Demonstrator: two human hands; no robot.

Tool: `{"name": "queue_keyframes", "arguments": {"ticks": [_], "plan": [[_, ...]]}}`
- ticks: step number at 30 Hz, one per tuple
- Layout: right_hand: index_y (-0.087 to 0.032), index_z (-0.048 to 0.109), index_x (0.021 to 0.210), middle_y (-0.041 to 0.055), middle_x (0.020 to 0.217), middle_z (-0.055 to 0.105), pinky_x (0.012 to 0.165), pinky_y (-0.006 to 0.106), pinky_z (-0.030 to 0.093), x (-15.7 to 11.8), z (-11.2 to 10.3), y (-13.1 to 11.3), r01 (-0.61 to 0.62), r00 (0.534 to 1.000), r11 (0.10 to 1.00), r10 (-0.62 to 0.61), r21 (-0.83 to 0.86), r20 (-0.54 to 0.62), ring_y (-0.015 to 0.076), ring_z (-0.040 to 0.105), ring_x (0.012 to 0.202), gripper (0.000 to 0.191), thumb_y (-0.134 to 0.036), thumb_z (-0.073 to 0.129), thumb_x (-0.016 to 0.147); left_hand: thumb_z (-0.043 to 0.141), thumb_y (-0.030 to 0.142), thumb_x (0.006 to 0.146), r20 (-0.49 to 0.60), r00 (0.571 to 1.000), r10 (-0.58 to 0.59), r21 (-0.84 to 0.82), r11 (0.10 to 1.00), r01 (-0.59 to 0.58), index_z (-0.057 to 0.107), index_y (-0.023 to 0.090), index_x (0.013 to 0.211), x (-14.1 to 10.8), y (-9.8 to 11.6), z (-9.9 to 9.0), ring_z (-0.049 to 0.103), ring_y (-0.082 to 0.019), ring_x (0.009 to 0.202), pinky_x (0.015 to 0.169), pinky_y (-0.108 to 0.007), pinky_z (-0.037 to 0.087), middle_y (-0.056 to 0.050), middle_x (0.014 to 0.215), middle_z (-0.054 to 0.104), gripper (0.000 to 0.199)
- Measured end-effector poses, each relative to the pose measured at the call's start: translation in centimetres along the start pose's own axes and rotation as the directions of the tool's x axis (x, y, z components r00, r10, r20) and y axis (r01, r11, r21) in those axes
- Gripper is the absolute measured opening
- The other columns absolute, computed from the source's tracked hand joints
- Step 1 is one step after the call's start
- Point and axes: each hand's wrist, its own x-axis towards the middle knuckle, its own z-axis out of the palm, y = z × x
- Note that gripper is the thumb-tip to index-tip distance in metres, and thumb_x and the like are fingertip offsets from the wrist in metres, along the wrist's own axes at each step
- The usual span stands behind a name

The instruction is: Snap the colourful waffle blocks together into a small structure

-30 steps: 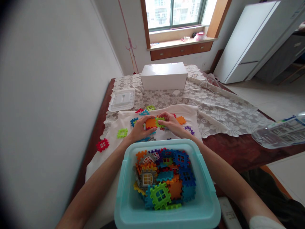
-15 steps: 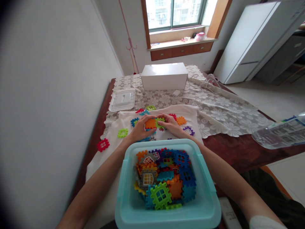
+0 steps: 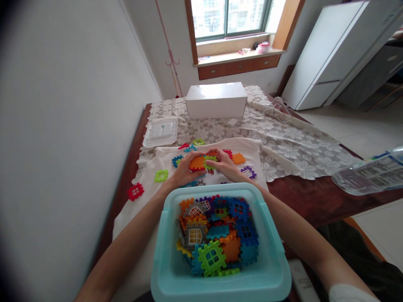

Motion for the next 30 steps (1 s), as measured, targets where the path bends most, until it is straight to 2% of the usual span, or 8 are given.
{"name": "queue_keyframes", "arguments": {"ticks": [8, 17, 22, 26, 30], "plan": [[-0.025, 0.068, 0.109, 0.0085, 0.108, 0.073, 0.087, 0.040, 0.057, 0.22, -0.09, -0.48, 0.007, 1.000, 0.998, -0.007, 0.061, -0.010, 0.0268, 0.066, 0.099, 0.041, -0.053, 0.087, 0.086, 0.091, 0.042, 0.090, -0.022, 0.993, 0.112, 0.076, 0.991, -0.110, 0.069, 0.026, 0.143, 0.00, -0.33, 0.01, 0.069, -0.034, 0.134, 0.119, -0.051, 0.055, -0.013, 0.141, 0.074, 0.060], [-0.026, 0.066, 0.103, 0.0058, 0.096, 0.071, 0.071, 0.035, 0.057, 0.22, -0.01, -0.86, -0.009, 1.000, 0.994, 0.011, 0.111, -0.016, 0.0248, 0.067, 0.089, 0.045, -0.057, 0.091, 0.082, 0.091, 0.043, 0.092, -0.024, 0.992, 0.127, 0.126, 0.984, -0.123, 0.068, 0.027, 0.143, 0.00, 0.06, -0.15, 0.069, -0.033, 0.133, 0.117, -0.051, 0.055, -0.012, 0.140, 0.073, 0.059], [-0.026, 0.064, 0.103, 0.0019, 0.085, 0.067, 0.060, 0.033, 0.052, 0.14, 0.16, -0.75, -0.037, 0.999, 0.991, 0.040, 0.126, -0.021, 0.0194, 0.061, 0.069, 0.044, -0.058, 0.089, 0.084, 0.095, 0.045, 0.087, -0.066, 0.996, 0.052, 0.162, 0.986, -0.040, 0.066, 0.027, 0.138, -0.16, -0.11, 0.09, 0.071, -0.033, 0.126, 0.111, -0.049, 0.058, -0.011, 0.131, 0.076, 0.061], [-0.027, 0.063, 0.101, 0.0007, 0.083, 0.066, 0.058, 0.033, 0.051, 0.11, 0.18, -0.72, -0.046, 0.999, 0.990, 0.049, 0.136, -0.019, 0.0186, 0.060, 0.066, 0.042, -0.056, 0.089, 0.084, 0.098, 0.044, 0.082, -0.094, 0.996, 0.005, 0.165, 0.986, 0.010, 0.064, 0.026, 0.133, -0.33, -0.31, 0.21, 0.072, -0.031, 0.120, 0.106, -0.047, 0.059, -0.009, 0.127, 0.076, 0.064], [-0.027, 0.062, 0.100, -0.0001, 0.085, 0.065, 0.055, 0.031, 0.049, 0.16, 0.30, -0.67, -0.049, 0.999, 0.989, 0.051, 0.142, -0.015, 0.0167, 0.058, 0.063, 0.044, -0.056, 0.090, 0.083, 0.098, 0.045, 0.082, -0.072, 0.997, -0.015, 0.194, 0.981, 0.029, 0.064, 0.027, 0.132, -0.35, -0.33, 0.16, 0.072, -0.032, 0.122, 0.107, -0.047, 0.059, -0.009, 0.126, 0.075, 0.063]]}}
